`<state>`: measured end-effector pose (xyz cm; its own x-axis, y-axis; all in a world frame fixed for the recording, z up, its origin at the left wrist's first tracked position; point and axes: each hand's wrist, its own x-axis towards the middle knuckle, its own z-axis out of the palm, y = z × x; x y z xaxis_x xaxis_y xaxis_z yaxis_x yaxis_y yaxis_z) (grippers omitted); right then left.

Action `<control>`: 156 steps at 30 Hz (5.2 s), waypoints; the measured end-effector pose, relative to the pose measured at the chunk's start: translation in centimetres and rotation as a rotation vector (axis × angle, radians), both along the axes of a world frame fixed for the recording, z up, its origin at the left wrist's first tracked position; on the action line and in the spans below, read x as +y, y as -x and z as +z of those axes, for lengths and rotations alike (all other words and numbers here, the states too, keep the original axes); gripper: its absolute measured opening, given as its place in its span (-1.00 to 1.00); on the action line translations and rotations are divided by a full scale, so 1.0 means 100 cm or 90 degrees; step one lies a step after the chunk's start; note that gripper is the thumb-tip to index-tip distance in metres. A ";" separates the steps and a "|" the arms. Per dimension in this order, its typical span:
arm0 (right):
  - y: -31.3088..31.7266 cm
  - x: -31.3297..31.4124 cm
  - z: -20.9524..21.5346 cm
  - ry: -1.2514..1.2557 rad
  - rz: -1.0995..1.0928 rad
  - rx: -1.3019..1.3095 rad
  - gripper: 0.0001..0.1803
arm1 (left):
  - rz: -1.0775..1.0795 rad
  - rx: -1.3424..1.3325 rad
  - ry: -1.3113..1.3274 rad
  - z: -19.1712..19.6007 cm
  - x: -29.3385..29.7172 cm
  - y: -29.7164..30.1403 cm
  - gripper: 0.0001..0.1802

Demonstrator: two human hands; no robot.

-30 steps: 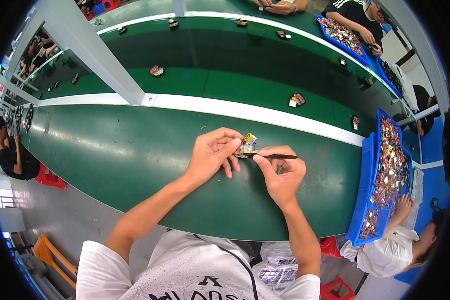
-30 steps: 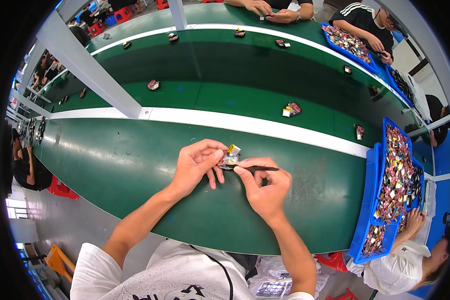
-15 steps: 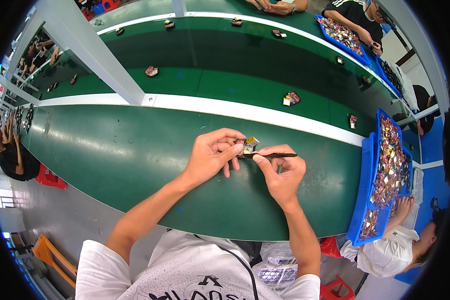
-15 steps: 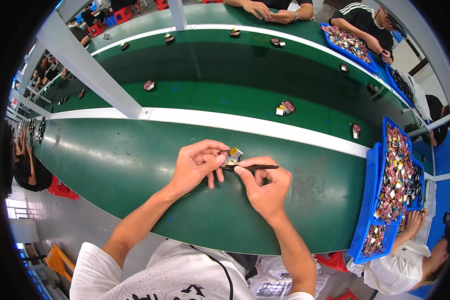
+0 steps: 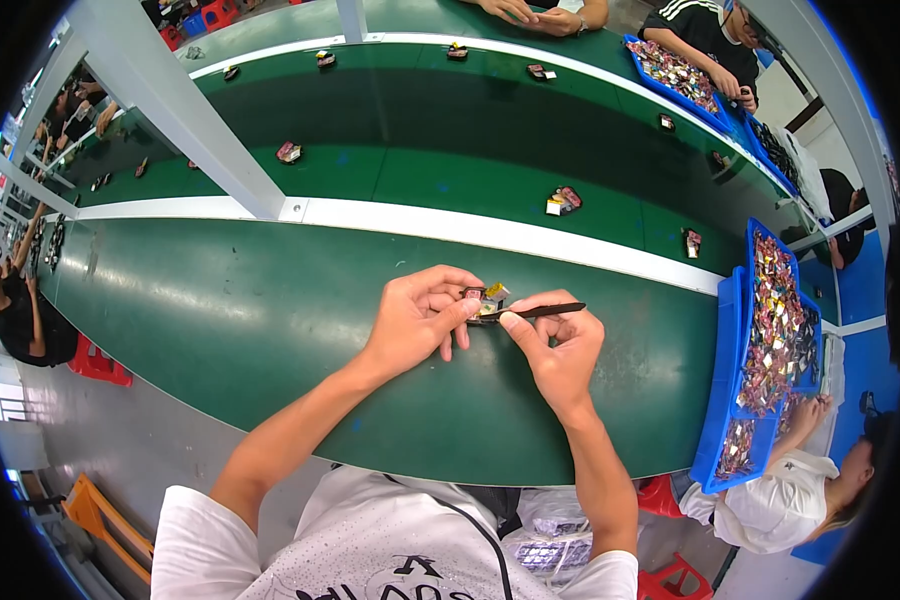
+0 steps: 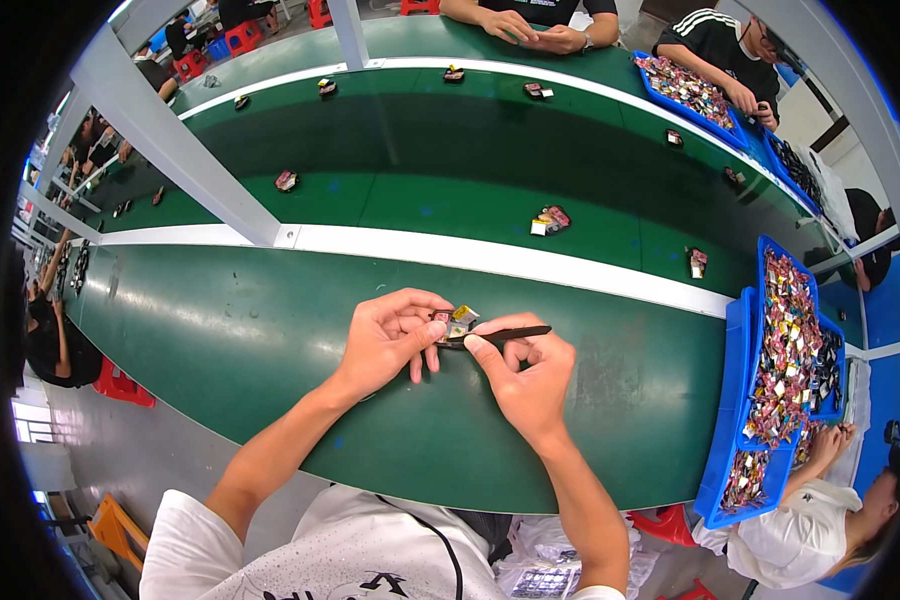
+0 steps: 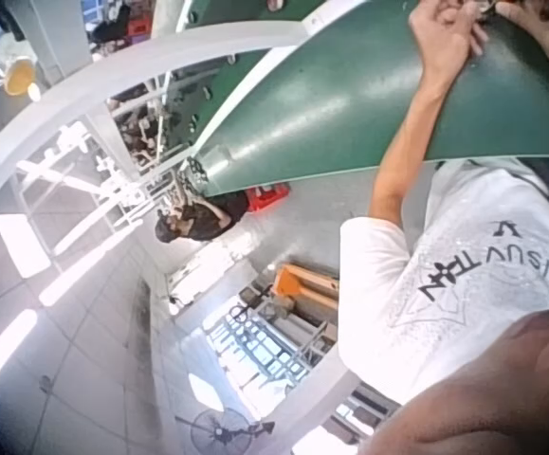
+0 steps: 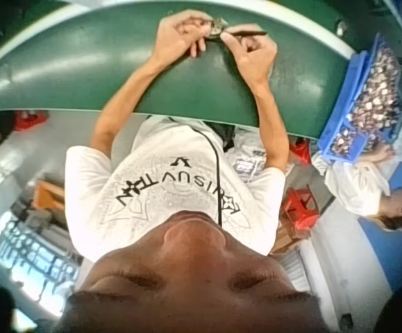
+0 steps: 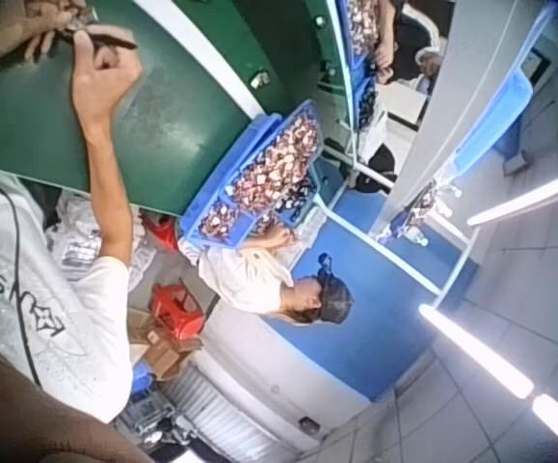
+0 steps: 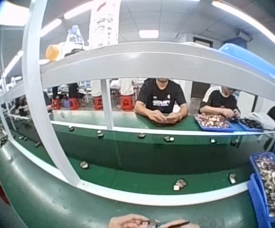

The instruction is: Assembling small electronic or mechanical parts on an industrial production line using tweezers.

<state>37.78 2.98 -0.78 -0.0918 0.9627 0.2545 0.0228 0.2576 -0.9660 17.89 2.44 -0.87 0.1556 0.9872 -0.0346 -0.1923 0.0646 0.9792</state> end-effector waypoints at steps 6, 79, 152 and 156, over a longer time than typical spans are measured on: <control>0.000 -0.001 0.004 -0.044 -0.035 0.006 -0.88 | 0.022 -0.012 -0.005 -0.001 0.002 -0.002 -0.74; -0.020 -0.001 0.017 -0.291 -0.127 -0.120 -0.85 | 0.086 0.755 -0.193 0.041 0.132 0.005 -0.89; -0.029 0.007 -0.007 -0.128 -0.049 -0.057 -0.90 | -0.059 -0.020 0.022 -0.010 0.016 -0.025 -0.65; -0.029 0.007 -0.007 -0.134 -0.052 -0.072 -0.90 | -0.058 -0.022 0.023 -0.010 0.016 -0.026 -0.65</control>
